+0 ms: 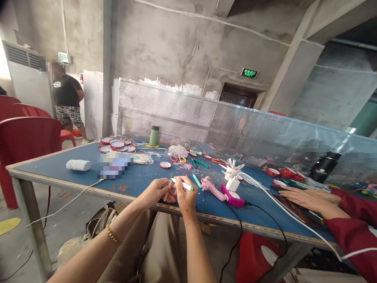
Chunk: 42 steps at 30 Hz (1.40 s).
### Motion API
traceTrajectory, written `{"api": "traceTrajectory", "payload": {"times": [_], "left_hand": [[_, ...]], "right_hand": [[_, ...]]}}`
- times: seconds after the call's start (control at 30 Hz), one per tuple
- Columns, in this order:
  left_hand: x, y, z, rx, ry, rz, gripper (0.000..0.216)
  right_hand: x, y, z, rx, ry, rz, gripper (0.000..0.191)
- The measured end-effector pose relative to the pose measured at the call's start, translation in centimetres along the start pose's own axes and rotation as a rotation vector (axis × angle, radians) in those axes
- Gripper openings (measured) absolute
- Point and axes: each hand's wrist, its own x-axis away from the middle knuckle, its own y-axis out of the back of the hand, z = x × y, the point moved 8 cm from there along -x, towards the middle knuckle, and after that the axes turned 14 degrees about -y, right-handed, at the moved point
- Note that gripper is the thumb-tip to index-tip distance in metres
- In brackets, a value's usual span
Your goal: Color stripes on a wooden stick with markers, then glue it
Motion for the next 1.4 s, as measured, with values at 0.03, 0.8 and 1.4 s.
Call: {"api": "traceTrajectory", "payload": {"times": [0.03,0.8,1.4], "left_hand": [[0.01,0.01,-0.04,-0.002,0.001,-0.001,0.035],[0.03,0.03,-0.18,-0.013,0.011,-0.005,0.036],[0.00,-0.04,0.01,0.016,0.011,-0.008,0.040]], "right_hand": [[-0.01,0.05,-0.07,-0.003,-0.003,-0.005,0.034],[-0.05,-0.02,0.26,0.019,-0.003,0.000,0.031],[0.03,-0.18,0.45,0.019,-0.018,0.022,0.032]]}}
